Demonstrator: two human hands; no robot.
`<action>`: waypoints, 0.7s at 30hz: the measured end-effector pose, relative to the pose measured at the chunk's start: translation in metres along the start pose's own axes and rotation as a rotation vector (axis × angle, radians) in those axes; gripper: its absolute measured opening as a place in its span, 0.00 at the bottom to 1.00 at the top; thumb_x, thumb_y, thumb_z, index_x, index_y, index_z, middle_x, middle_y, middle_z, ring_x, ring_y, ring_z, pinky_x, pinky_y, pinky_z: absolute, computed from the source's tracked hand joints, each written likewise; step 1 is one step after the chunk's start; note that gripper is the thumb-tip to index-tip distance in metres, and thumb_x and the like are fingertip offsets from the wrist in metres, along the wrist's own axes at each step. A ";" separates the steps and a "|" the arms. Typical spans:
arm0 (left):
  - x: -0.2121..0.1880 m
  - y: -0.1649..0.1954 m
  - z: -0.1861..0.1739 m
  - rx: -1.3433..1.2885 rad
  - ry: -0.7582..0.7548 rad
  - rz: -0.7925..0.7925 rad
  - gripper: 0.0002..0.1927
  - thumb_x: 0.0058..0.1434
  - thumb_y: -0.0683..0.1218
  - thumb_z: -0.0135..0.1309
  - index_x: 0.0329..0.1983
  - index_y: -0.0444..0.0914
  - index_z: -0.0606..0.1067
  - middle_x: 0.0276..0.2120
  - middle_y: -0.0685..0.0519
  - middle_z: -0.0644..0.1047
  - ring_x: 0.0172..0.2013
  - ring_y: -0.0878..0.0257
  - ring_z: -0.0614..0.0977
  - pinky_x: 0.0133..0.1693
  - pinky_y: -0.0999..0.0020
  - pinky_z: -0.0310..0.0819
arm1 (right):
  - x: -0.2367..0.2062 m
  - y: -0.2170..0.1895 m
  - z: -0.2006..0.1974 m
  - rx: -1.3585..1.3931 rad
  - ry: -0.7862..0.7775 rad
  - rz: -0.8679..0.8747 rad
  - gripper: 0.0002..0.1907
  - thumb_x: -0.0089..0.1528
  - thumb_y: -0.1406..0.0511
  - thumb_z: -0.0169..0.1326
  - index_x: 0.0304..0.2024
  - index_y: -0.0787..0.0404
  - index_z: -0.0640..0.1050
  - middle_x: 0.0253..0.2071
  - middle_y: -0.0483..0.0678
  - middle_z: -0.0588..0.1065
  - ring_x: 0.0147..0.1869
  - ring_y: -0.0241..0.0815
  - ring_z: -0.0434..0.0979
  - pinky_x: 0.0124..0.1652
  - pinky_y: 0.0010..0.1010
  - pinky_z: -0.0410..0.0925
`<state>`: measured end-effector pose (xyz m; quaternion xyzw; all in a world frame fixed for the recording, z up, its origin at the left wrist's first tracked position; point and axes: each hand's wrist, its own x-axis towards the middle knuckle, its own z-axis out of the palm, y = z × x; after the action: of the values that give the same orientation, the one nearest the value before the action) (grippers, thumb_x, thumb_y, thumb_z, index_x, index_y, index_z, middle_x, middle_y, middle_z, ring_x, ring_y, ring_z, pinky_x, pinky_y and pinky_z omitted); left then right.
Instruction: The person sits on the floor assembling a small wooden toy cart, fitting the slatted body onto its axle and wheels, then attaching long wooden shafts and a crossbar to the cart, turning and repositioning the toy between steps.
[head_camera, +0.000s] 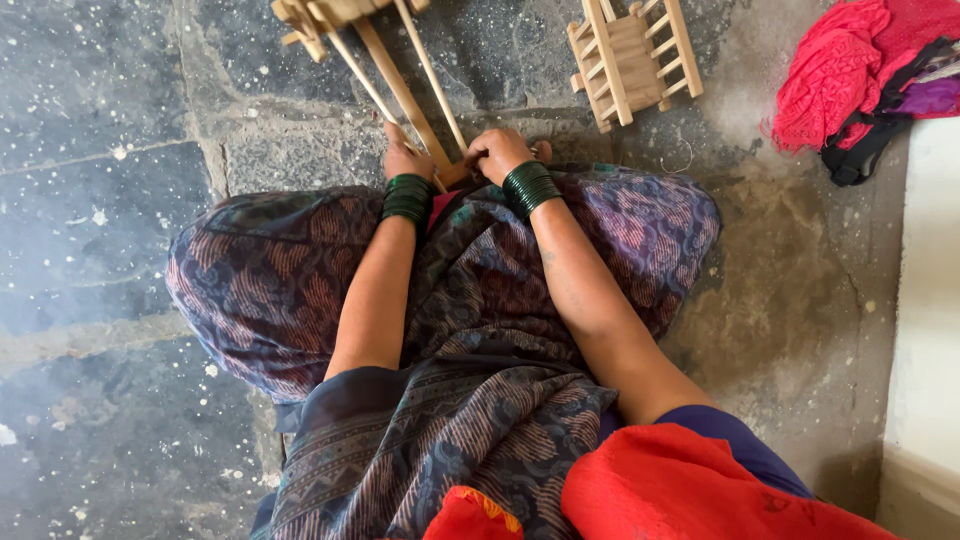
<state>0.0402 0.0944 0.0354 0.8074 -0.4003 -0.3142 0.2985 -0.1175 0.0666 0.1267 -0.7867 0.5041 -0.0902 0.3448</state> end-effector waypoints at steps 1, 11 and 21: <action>0.002 0.001 0.002 0.096 -0.045 0.019 0.43 0.57 0.41 0.55 0.73 0.35 0.49 0.38 0.36 0.81 0.40 0.43 0.84 0.41 0.57 0.79 | 0.002 0.000 0.001 -0.004 0.033 -0.013 0.09 0.55 0.74 0.59 0.31 0.55 0.86 0.38 0.50 0.82 0.41 0.47 0.82 0.47 0.37 0.73; 0.016 0.007 0.011 0.380 -0.198 0.004 0.48 0.61 0.46 0.53 0.76 0.27 0.39 0.38 0.40 0.82 0.38 0.50 0.86 0.38 0.61 0.81 | 0.069 -0.028 -0.006 -0.019 0.390 -0.194 0.08 0.54 0.76 0.60 0.28 0.57 0.84 0.32 0.50 0.79 0.36 0.51 0.80 0.39 0.40 0.73; 0.034 0.004 0.022 0.137 -0.176 -0.028 0.48 0.60 0.41 0.52 0.79 0.36 0.40 0.40 0.35 0.81 0.42 0.40 0.84 0.43 0.54 0.79 | 0.184 -0.063 -0.037 -0.178 0.459 -0.299 0.08 0.58 0.74 0.55 0.30 0.59 0.84 0.36 0.52 0.77 0.41 0.55 0.79 0.41 0.42 0.72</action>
<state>0.0384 0.0584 0.0156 0.8008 -0.4340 -0.3600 0.2019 -0.0024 -0.0914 0.1565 -0.8384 0.4534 -0.2712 0.1340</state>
